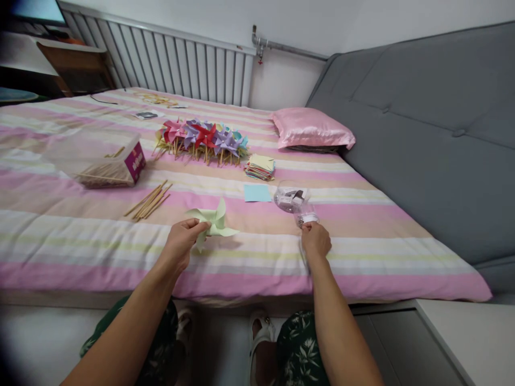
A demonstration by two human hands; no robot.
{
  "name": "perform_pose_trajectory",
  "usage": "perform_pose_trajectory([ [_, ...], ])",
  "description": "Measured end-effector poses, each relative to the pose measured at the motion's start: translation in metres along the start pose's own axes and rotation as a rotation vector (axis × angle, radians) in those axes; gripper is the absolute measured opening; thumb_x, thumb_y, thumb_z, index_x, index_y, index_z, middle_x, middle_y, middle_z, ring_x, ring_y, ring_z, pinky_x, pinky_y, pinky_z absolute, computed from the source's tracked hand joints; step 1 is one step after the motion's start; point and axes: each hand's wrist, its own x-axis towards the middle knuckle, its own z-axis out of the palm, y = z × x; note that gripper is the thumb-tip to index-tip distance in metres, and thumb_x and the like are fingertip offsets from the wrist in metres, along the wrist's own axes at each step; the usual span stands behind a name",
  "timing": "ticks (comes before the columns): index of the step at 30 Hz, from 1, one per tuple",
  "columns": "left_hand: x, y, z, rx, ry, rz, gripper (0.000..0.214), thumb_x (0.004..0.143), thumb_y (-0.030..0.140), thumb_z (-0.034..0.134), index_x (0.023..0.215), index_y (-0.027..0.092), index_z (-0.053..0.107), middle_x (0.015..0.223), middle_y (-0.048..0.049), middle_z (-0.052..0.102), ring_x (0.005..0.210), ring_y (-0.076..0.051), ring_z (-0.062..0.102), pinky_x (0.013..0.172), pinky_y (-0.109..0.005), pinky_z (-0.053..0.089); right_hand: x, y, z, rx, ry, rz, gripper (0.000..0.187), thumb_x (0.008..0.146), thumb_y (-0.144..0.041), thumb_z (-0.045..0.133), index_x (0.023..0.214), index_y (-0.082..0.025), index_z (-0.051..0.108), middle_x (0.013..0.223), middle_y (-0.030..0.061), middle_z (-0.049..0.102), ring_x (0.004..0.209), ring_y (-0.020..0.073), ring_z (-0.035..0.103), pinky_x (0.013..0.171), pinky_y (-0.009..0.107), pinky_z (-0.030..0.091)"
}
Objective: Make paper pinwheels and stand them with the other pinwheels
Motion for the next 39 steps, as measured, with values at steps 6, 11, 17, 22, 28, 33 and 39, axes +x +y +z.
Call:
perform_pose_trajectory([
  [6,0.000,0.002,0.000,-0.009,0.009,-0.004,0.019,0.057,0.029,0.067,0.050,0.015,0.056,0.045,0.0032,0.051,0.043,-0.008,0.042,0.044,-0.020,0.028,-0.001,0.001,-0.008,0.108,0.061,0.026,0.024,0.079,-0.026,0.049,0.091,-0.018,0.068,0.094,0.0124,0.068,0.085,0.0247,0.060,0.071,0.033,0.042],
  [11,0.000,0.001,0.000,0.009,0.019,0.022,0.020,0.058,0.030,0.066,0.049,0.015,0.056,0.046,0.0029,0.052,0.044,-0.008,0.042,0.045,-0.021,0.028,-0.016,-0.001,-0.019,0.258,0.093,0.000,0.024,0.079,-0.026,0.047,0.092,-0.015,0.064,0.091,0.0109,0.068,0.081,0.0212,0.061,0.075,0.030,0.044],
  [17,0.000,0.000,0.000,0.090,0.040,0.064,0.018,0.060,0.028,0.063,0.049,0.015,0.057,0.044,0.0031,0.049,0.044,-0.009,0.042,0.045,-0.022,0.027,-0.061,-0.049,-0.008,0.701,-0.190,-0.256,0.025,0.077,-0.037,0.048,0.086,-0.017,0.059,0.080,0.0063,0.066,0.062,0.0164,0.057,0.056,0.025,0.045],
  [22,-0.001,0.000,-0.001,0.126,0.059,0.103,0.016,0.061,0.025,0.061,0.050,0.016,0.056,0.044,0.0041,0.048,0.043,-0.008,0.041,0.045,-0.022,0.026,-0.088,-0.092,0.002,0.763,-0.391,-0.488,0.019,0.079,-0.032,0.048,0.083,-0.018,0.060,0.075,0.0025,0.063,0.057,0.0135,0.056,0.055,0.023,0.043],
  [28,0.000,0.001,-0.005,0.129,0.089,0.112,0.013,0.060,0.025,0.061,0.052,0.016,0.057,0.045,0.0042,0.049,0.044,-0.009,0.042,0.045,-0.021,0.027,-0.096,-0.112,0.013,0.659,-0.357,-0.539,0.016,0.078,-0.027,0.051,0.082,-0.019,0.064,0.079,0.0023,0.068,0.066,0.0149,0.059,0.064,0.025,0.045],
  [33,0.002,-0.001,-0.009,0.133,0.107,0.124,0.013,0.061,0.025,0.060,0.053,0.016,0.056,0.045,0.0050,0.047,0.044,-0.009,0.041,0.045,-0.021,0.026,-0.098,-0.120,0.015,0.428,-0.346,-0.553,0.014,0.079,-0.021,0.052,0.083,-0.021,0.066,0.085,0.0025,0.069,0.078,0.0167,0.062,0.072,0.027,0.045],
  [39,0.002,-0.001,-0.013,0.136,0.112,0.141,0.015,0.061,0.026,0.060,0.051,0.016,0.054,0.045,0.0054,0.045,0.043,-0.008,0.038,0.044,-0.021,0.024,-0.098,-0.119,0.014,0.437,-0.385,-0.523,0.020,0.074,-0.018,0.058,0.092,-0.023,0.063,0.085,0.0007,0.070,0.079,0.0164,0.064,0.073,0.027,0.046],
])
